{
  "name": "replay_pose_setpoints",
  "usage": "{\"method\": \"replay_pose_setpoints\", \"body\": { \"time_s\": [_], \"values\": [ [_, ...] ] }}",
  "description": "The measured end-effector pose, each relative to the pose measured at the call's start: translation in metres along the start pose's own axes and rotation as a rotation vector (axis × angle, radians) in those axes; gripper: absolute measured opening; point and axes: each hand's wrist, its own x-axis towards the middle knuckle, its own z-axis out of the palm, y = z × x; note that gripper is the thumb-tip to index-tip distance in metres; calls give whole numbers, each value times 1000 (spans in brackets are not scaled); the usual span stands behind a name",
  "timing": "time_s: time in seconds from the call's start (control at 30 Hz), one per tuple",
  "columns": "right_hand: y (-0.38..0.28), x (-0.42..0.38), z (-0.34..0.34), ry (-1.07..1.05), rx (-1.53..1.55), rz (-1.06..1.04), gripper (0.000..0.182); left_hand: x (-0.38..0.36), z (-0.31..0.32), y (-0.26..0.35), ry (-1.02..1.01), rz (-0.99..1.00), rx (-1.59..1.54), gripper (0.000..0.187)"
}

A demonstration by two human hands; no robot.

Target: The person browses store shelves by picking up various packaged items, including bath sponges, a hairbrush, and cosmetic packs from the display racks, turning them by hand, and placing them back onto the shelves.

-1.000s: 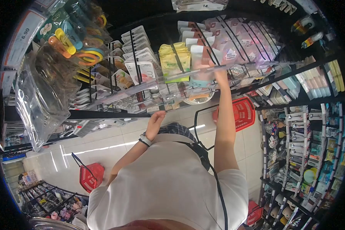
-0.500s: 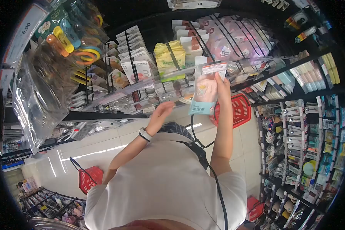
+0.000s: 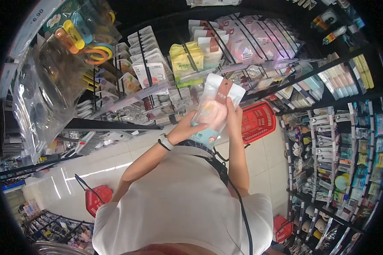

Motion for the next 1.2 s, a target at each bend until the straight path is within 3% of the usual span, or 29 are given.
{"method": "replay_pose_setpoints", "body": {
  "time_s": [0.1, 0.23, 0.33, 0.37, 0.73, 0.9, 1.2],
  "values": [
    [8, -12, -5, -119, -69, -8, 43, -11, 1, -5, 15, 9, 15, 60],
    [23, -18, 1, -138, 138, -26, 60, -32, -1, 6, 58, 86, -22, 56],
    [21, -16, 7, -249, 165, -2, 62, -50, -9, 13, 158, 55, -20, 54],
    [20, -13, 5, -338, 75, -39, 60, -56, -12, 14, 188, 80, -36, 52],
    [39, -22, 34, -522, -194, -35, 52, -120, -23, 23, 464, 228, -240, 45],
    [52, -37, 56, -657, -175, 64, 41, -137, -25, 16, 493, 196, -276, 47],
    [74, -74, 98, -769, -230, 180, 42, -177, -35, 16, 616, 272, -407, 46]
  ]
}}
